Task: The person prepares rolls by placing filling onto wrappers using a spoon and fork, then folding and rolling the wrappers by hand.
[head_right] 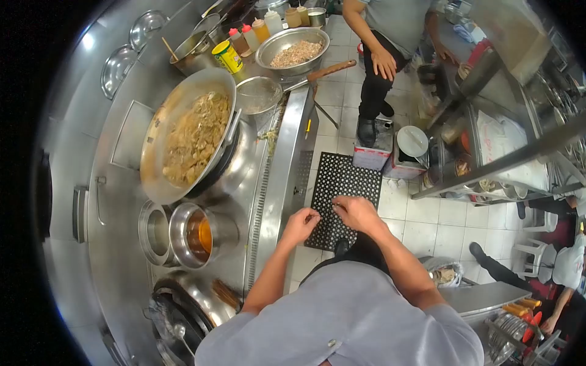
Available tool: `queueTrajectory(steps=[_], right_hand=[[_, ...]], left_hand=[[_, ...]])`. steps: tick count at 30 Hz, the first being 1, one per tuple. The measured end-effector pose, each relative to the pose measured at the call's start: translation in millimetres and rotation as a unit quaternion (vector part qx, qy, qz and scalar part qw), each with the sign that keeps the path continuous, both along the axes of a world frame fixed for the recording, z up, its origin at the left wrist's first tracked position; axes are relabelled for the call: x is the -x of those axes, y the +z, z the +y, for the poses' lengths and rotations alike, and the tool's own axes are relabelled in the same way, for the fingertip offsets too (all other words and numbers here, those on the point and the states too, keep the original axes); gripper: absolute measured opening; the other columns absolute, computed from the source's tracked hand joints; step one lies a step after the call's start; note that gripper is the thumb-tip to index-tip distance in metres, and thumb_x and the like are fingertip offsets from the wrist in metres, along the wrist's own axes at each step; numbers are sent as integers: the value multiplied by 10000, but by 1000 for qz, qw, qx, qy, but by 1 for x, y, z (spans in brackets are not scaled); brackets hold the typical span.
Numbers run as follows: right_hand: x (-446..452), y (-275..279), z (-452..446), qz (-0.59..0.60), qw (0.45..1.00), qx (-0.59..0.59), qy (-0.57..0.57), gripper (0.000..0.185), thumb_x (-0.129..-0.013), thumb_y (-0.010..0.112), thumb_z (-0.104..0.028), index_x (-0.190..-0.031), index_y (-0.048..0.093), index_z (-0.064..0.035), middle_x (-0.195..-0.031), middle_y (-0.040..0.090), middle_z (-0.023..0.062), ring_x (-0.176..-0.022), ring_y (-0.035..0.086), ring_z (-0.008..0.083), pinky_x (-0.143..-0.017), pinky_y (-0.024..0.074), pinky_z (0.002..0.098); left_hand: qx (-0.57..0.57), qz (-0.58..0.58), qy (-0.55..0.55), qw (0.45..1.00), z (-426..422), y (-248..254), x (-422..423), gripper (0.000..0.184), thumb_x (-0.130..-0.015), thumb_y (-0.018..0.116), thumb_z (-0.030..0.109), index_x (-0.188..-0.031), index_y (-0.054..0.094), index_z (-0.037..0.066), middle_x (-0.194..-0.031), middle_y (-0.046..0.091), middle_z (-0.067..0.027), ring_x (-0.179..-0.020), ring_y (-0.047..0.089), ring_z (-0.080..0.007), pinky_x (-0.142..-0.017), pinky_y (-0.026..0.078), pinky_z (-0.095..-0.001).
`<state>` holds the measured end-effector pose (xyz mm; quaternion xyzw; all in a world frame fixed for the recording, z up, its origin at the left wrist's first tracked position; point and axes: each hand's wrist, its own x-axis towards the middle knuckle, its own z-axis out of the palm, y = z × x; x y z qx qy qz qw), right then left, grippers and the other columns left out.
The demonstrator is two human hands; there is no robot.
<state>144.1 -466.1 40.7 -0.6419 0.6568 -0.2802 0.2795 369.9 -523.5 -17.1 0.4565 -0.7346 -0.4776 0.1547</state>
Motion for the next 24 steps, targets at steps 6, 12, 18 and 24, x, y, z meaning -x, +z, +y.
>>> queueTrajectory(steps=[6, 12, 18, 24], right_hand=[[98, 11, -212, -89, 988, 36, -124, 342, -931, 651, -311, -1162, 676, -61, -865, 708, 230, -844, 706, 380, -772, 552, 425], [148, -7, -489, -122, 973, 89, -171, 481, -907, 667, -401, -1016, 647, 67, -782, 682, 285, -776, 691, 428, -739, 546, 441], [176, -12, -576, 24, 993, -97, 68, 315, -862, 569, -200, -843, 672, 97, -893, 681, 330, -913, 684, 469, -788, 538, 480], [187, 55, -534, 49, 989, -62, 125, 350, -893, 535, -99, -1199, 576, 66, -964, 673, 318, -943, 662, 473, -812, 526, 502]], left_hand=[[-166, 122, 109, 972, -76, -10, 56, 203, -1014, 589, 177, -1109, 655, 9, -984, 716, -55, -819, 656, -117, -742, 541, -276], [-271, 305, 299, 863, -273, 57, 178, 321, -1024, 574, 304, -1172, 613, 22, -981, 691, -84, -792, 641, -142, -683, 536, -294], [-195, 281, 383, 858, -443, 55, 241, 317, -1023, 566, 286, -1171, 605, 9, -987, 680, -91, -796, 647, -149, -672, 533, -292], [-344, 351, 368, 789, -454, 84, 272, 271, -1044, 510, 256, -1110, 612, 14, -965, 650, -59, -820, 624, -139, -692, 523, -297]])
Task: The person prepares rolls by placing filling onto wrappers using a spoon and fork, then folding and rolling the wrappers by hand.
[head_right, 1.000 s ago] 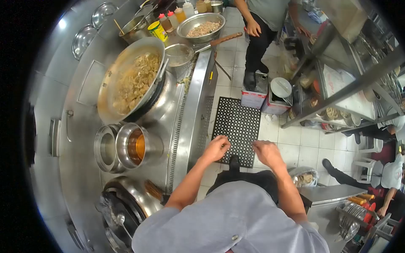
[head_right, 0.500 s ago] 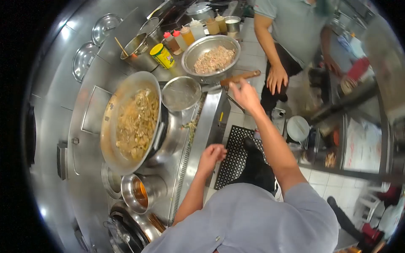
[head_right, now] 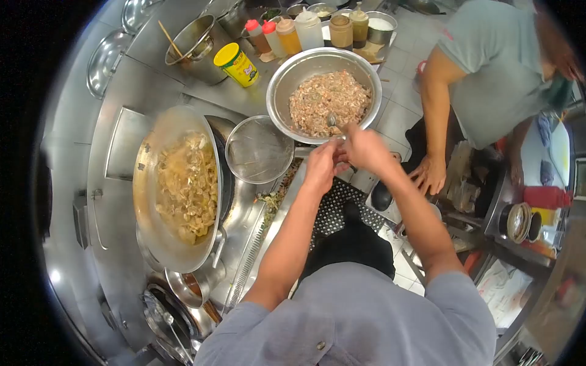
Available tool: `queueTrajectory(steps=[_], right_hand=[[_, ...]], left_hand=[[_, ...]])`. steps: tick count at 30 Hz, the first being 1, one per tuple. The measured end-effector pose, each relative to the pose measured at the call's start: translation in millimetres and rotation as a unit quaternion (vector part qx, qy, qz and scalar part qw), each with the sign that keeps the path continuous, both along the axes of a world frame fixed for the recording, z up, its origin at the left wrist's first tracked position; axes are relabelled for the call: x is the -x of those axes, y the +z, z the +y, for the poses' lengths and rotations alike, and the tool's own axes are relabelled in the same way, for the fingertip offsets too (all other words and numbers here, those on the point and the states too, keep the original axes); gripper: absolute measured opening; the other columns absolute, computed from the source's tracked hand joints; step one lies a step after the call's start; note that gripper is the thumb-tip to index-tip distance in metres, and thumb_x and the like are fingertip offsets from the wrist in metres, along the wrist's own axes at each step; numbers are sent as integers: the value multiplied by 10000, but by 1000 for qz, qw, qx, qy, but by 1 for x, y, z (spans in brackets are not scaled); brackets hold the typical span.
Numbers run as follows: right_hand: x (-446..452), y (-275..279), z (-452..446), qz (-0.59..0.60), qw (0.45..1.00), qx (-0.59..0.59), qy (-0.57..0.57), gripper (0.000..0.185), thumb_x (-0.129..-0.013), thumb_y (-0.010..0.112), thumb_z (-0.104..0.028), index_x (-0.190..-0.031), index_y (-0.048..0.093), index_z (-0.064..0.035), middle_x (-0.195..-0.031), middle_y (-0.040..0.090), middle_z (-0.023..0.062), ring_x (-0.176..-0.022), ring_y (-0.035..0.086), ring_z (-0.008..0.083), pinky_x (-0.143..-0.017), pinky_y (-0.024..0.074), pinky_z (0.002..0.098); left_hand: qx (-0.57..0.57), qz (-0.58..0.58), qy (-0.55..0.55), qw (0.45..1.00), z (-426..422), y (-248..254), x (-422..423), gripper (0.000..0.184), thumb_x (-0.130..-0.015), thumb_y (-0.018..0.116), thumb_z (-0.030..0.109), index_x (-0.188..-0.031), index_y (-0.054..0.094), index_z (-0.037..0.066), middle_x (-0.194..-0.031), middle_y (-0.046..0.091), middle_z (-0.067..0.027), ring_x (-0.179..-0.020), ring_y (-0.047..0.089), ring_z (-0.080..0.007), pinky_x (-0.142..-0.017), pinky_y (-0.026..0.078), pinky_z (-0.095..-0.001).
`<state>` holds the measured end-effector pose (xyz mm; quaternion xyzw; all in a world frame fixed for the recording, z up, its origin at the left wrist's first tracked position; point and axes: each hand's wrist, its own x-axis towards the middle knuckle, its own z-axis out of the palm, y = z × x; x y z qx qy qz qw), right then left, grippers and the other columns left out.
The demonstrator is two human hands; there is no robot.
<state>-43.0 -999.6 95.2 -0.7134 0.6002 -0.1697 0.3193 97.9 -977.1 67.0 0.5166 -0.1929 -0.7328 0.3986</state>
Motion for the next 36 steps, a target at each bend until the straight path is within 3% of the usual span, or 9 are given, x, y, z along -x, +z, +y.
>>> queueTrajectory(steps=[4, 8, 11, 16, 21, 25, 31, 33, 36], right_hand=[[-13, -31, 48, -69, 994, 78, 41, 461, -934, 551, -13, -1378, 428, 19, -1194, 609, 275, -1036, 653, 413, -859, 519, 480], [-23, -45, 39, -279, 957, 75, 25, 364, -947, 610, -73, -1276, 473, 0, -1021, 635, 176, -862, 661, 282, -760, 524, 389], [-30, -56, 22, -448, 870, -169, -118, 262, -1002, 616, -174, -1205, 539, -27, -953, 598, 19, -763, 543, 75, -658, 460, 233], [-29, -38, -1, -249, 963, -98, 12, 279, -1005, 531, -190, -1193, 570, 13, -908, 691, 210, -895, 674, 268, -771, 509, 392], [-20, -27, -22, -309, 926, -209, -47, 354, -1000, 537, -109, -1324, 546, 34, -816, 580, 98, -773, 584, 204, -736, 482, 358], [-47, -6, 7, -82, 989, 81, 89, 450, -866, 587, -2, -1315, 587, -22, -1030, 571, 259, -960, 582, 401, -849, 491, 462], [-38, -26, -2, -233, 971, 52, -17, 361, -955, 642, -207, -1243, 646, 12, -904, 684, 146, -786, 655, 277, -745, 532, 374], [-51, -19, 1, -426, 862, -270, -46, 344, -993, 627, -247, -1237, 654, -7, -840, 695, 66, -722, 641, 156, -674, 523, 302], [-51, -7, -7, -461, 838, -271, -106, 260, -1026, 586, -253, -1101, 666, -17, -849, 660, 32, -699, 606, 94, -607, 478, 243]], left_hand=[[23, -28, 30, 999, 4, -12, 2, 215, -1021, 512, 177, -1083, 626, 6, -940, 645, -39, -798, 606, -125, -682, 495, -292], [115, -119, 71, 984, 6, -12, -8, 198, -976, 510, 121, -1017, 638, -24, -823, 667, -76, -685, 599, -152, -617, 482, -318], [164, -314, -38, 934, 4, -11, -26, 213, -971, 527, 168, -1002, 626, -18, -758, 653, -119, -668, 614, -176, -613, 471, -358], [199, -384, 26, 901, -4, -23, -38, 246, -1013, 477, 213, -978, 577, -9, -811, 668, -169, -727, 671, -223, -637, 496, -372], [49, -144, 93, 984, -2, -13, -54, 252, -1044, 431, 158, -1163, 568, -17, -872, 649, -88, -689, 587, -145, -530, 438, -253], [69, -57, 107, 990, -1, -5, -46, 335, -1063, 449, 253, -1176, 604, -22, -809, 606, -57, -632, 521, -109, -512, 382, -231], [106, -15, 106, 989, 11, -12, -56, 404, -1057, 464, 334, -1012, 667, -12, -791, 630, -62, -667, 549, -85, -529, 380, -223], [81, -61, -16, 995, 11, -2, -56, 396, -1053, 461, 314, -1073, 646, -36, -741, 620, -61, -651, 561, -106, -548, 406, -236], [122, -94, 30, 988, 15, -7, -39, 458, -1074, 438, 364, -1103, 630, -51, -788, 651, -60, -606, 559, -110, -510, 408, -244]])
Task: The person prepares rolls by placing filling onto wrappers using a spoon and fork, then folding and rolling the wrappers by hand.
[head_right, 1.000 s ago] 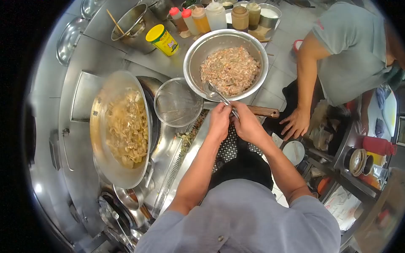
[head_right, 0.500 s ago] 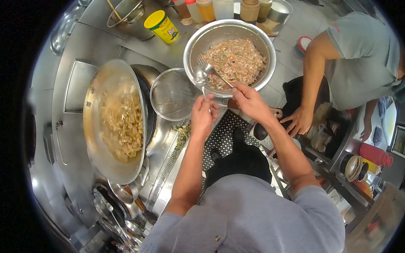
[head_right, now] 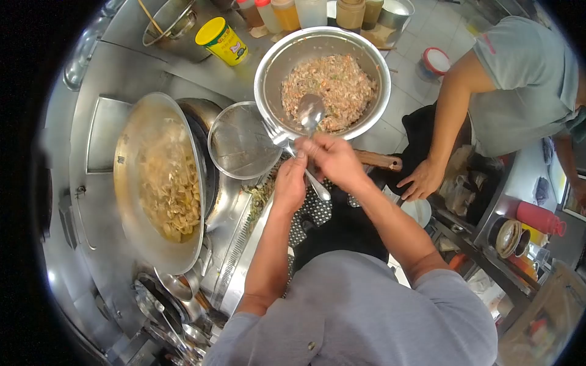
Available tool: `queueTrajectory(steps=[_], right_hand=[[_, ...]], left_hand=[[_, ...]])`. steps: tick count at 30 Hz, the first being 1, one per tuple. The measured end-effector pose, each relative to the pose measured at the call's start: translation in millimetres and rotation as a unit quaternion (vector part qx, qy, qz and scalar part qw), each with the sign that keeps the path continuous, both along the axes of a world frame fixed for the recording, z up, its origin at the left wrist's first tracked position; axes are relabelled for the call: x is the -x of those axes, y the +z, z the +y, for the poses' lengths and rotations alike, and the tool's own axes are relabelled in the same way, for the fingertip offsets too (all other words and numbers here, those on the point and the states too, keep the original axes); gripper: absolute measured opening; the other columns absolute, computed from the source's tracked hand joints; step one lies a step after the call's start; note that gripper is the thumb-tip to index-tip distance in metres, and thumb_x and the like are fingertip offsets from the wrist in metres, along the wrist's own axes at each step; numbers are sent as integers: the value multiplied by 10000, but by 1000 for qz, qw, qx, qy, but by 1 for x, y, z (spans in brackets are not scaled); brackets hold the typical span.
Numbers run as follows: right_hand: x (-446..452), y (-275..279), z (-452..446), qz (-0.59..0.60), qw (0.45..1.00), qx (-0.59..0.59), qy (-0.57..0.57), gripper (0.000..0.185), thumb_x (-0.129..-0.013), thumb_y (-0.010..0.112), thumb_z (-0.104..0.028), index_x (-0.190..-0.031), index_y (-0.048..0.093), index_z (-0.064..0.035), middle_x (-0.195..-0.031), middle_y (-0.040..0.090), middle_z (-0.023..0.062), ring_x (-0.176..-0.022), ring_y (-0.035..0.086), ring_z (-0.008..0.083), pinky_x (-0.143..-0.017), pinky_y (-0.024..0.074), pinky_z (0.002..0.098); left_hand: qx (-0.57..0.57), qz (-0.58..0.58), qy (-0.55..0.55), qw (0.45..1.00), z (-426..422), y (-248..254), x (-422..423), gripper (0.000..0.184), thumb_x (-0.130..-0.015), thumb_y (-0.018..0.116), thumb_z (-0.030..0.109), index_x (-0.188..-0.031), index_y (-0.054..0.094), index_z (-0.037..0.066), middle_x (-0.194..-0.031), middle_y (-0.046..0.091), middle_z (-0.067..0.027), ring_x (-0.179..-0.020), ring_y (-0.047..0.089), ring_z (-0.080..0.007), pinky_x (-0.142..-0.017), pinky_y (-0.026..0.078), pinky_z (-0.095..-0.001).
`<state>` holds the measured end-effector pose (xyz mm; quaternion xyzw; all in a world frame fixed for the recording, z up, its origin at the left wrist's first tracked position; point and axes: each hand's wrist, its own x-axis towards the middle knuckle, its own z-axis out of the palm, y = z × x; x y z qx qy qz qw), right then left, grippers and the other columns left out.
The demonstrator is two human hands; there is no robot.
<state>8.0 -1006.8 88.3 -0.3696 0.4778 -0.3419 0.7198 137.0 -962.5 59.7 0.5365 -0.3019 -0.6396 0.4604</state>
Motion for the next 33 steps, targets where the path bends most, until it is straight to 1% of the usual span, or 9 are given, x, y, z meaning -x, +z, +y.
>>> queueTrajectory(steps=[2, 3, 5, 6, 8, 10, 14, 20, 33], right_hand=[[11, -4, -17, 5, 996, 8, -86, 308, -1042, 547, -298, -967, 632, -10, -791, 653, 44, -678, 590, 85, -575, 479, 279], [29, 7, -35, 216, 973, 83, 4, 350, -1042, 521, -311, -983, 626, 18, -804, 694, 141, -685, 661, 206, -625, 528, 358], [45, 0, -61, 416, 852, 290, 132, 288, -1005, 515, -214, -1027, 620, 54, -839, 692, 247, -775, 696, 362, -714, 549, 442], [45, 0, -67, 417, 851, 290, 134, 288, -1005, 515, -214, -1027, 620, 54, -839, 692, 247, -775, 696, 362, -714, 549, 442], [42, 1, -79, 501, 747, 317, 301, 234, -916, 523, -91, -1034, 644, 71, -891, 680, 297, -897, 676, 448, -798, 534, 496], [29, -7, -97, 513, 716, 322, 345, 233, -879, 529, -59, -1021, 660, 71, -903, 686, 293, -918, 684, 429, -811, 534, 498], [19, -15, -91, 537, 634, 325, 451, 215, -834, 554, -25, -966, 696, 68, -917, 699, 275, -945, 694, 392, -825, 536, 501], [21, -31, -101, 534, 640, 338, 437, 229, -824, 568, -40, -991, 709, 29, -970, 708, 254, -953, 692, 404, -817, 551, 502], [52, -9, -109, 530, 642, 344, 434, 282, -853, 562, -62, -1082, 727, -47, -962, 727, 185, -964, 698, 382, -843, 554, 478]], left_hand=[[17, -19, 2, 1000, 3, -8, -13, 449, -1084, 415, 384, -1087, 613, -19, -816, 642, -51, -618, 561, -113, -506, 415, -246], [25, -29, 3, 999, 5, -12, -19, 445, -1089, 404, 394, -1079, 604, -3, -830, 638, -47, -624, 562, -115, -503, 419, -246], [-81, -198, -16, 977, 6, -20, -43, 373, -1094, 396, 367, -1091, 575, 40, -839, 619, -49, -720, 582, -144, -587, 468, -277], [-63, -258, -5, 964, 4, -26, -50, 313, -1094, 396, 317, -1132, 557, 53, -816, 611, -53, -728, 578, -172, -645, 484, -333], [-29, -309, 16, 951, 4, -32, -54, 296, -1082, 413, 284, -1138, 549, 28, -797, 613, -93, -750, 604, -234, -700, 481, -383], [22, -398, 27, 917, -1, -24, -53, 226, -1041, 460, 183, -1141, 569, 13, -780, 630, -172, -772, 635, -358, -748, 479, -451], [23, -454, -23, 890, -7, -24, -60, 221, -1024, 476, 165, -1130, 605, 21, -852, 657, -236, -829, 640, -424, -755, 481, -483], [45, -487, -18, 872, -12, -27, -53, 225, -1009, 484, 145, -1119, 637, 24, -942, 664, -285, -926, 613, -491, -784, 463, -538], [96, -487, -10, 868, -21, -47, -39, 279, -1025, 461, 162, -1197, 624, 15, -868, 696, -215, -839, 684, -392, -768, 514, -456]])
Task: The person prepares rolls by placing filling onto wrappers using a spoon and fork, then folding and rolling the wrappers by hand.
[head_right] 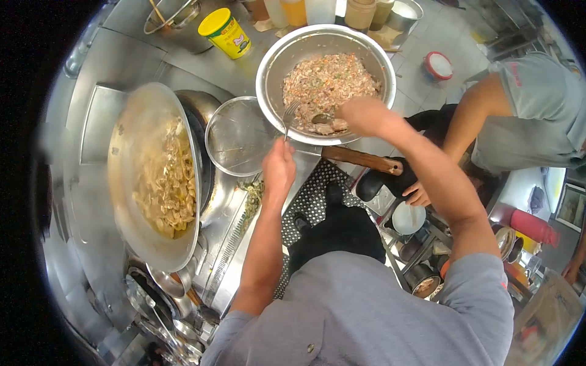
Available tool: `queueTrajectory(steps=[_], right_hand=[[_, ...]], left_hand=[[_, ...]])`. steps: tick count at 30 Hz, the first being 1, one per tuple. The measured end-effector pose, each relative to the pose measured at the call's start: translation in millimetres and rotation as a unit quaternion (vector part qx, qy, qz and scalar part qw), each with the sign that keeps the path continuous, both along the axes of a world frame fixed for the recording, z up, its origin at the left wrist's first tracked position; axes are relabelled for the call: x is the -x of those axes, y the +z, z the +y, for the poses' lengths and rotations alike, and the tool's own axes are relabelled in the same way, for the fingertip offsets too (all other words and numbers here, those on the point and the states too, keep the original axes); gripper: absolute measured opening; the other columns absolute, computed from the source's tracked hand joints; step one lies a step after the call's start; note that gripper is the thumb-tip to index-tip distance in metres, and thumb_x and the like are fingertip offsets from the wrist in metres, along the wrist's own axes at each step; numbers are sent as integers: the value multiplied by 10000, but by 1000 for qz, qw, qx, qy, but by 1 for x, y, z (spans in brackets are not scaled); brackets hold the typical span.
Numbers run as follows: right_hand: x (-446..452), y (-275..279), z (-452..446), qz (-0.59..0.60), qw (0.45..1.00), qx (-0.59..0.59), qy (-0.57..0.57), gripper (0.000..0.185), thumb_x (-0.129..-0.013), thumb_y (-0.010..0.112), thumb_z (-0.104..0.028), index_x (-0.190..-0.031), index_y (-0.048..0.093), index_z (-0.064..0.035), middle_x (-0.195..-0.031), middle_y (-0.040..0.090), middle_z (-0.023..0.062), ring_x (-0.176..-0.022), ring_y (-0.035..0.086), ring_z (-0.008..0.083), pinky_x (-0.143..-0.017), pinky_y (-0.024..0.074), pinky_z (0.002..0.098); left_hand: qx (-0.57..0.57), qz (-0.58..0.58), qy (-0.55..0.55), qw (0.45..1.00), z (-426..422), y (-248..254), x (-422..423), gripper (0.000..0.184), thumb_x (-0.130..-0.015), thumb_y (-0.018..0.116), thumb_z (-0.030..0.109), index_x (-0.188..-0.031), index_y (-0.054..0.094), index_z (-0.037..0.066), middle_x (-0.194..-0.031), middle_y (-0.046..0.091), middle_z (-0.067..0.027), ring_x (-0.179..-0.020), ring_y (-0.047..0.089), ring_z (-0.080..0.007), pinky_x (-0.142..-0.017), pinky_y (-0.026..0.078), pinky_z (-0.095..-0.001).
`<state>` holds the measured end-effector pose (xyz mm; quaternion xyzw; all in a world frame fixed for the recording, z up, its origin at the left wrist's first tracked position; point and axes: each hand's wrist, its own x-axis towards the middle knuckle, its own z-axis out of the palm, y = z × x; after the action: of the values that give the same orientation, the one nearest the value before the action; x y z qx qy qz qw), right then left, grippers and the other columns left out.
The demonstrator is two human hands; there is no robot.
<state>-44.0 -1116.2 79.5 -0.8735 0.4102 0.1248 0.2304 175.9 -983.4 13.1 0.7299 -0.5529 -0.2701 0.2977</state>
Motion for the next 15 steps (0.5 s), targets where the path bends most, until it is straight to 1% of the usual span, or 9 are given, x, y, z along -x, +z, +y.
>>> queueTrajectory(steps=[2, 4, 6, 8, 10, 12, 13, 14, 15], right_hand=[[1, -15, 4, 50, 999, 4, 0, 266, -853, 565, -56, -1066, 723, -39, -936, 717, 213, -940, 697, 397, -821, 556, 485], [1, -6, 9, 31, 999, -40, 21, 240, -852, 564, -60, -1034, 717, -22, -914, 708, 243, -926, 697, 412, -802, 561, 489], [2, -14, 13, -34, 998, -47, -7, 227, -856, 559, -72, -1010, 711, -2, -916, 704, 260, -928, 695, 417, -806, 561, 494], [-11, -21, 21, 46, 995, -63, -63, 440, -760, 531, 40, -1159, 701, -39, -980, 702, 259, -977, 681, 412, -870, 525, 490], [-13, -17, 14, 44, 996, -67, -43, 452, -791, 526, 20, -1207, 690, -45, -1009, 706, 247, -981, 683, 401, -871, 524, 474], [-2, -24, 4, -60, 986, -144, -62, 409, -856, 548, -33, -1245, 675, -49, -988, 715, 233, -947, 689, 390, -846, 524, 451], [-3, -42, 7, -152, 983, -94, -42, 367, -899, 574, -88, -1251, 669, -45, -944, 714, 239, -879, 680, 393, -816, 515, 446], [5, -54, 4, -153, 983, -90, -41, 367, -899, 574, -88, -1251, 669, -45, -944, 714, 239, -879, 680, 393, -816, 515, 446], [4, -47, 5, -177, 978, -102, -44, 353, -920, 573, -104, -1255, 668, -45, -900, 711, 228, -813, 675, 362, -781, 515, 437]], left_hand=[[1, 10, 10, 1000, -4, 2, 4, 285, -1025, 454, 157, -1207, 618, 12, -890, 707, -218, -860, 691, -394, -782, 519, -454], [3, 29, 13, 999, -1, 2, 2, 290, -1023, 449, 160, -1203, 617, 7, -917, 714, -228, -883, 697, -395, -803, 524, -453], [-16, 21, 10, 1000, 2, 1, 1, 290, -1023, 450, 163, -1201, 617, 6, -916, 715, -227, -884, 699, -393, -804, 523, -453], [-22, 15, 3, 1000, -4, 1, 2, 290, -1023, 451, 165, -1199, 617, 6, -915, 715, -227, -885, 700, -390, -806, 523, -454], [-7, 31, 8, 999, -2, -1, 0, 288, -1026, 446, 177, -1180, 623, 10, -909, 716, -221, -884, 699, -389, -805, 521, -458], [-19, 20, 2, 1000, 1, 2, -2, 288, -1028, 444, 183, -1174, 625, 14, -909, 717, -215, -882, 700, -386, -803, 520, -455], [-22, 13, -6, 1000, -2, 4, 0, 288, -1030, 441, 188, -1168, 628, 18, -909, 718, -210, -881, 701, -382, -801, 520, -451], [-18, 13, -6, 1000, -5, 3, 1, 288, -1030, 441, 188, -1168, 628, 18, -909, 718, -210, -881, 701, -382, -801, 520, -451], [-3, 28, -2, 1000, -5, 2, 1, 251, -1020, 455, 168, -1122, 623, 11, -893, 709, -207, -870, 681, -405, -785, 505, -476]])
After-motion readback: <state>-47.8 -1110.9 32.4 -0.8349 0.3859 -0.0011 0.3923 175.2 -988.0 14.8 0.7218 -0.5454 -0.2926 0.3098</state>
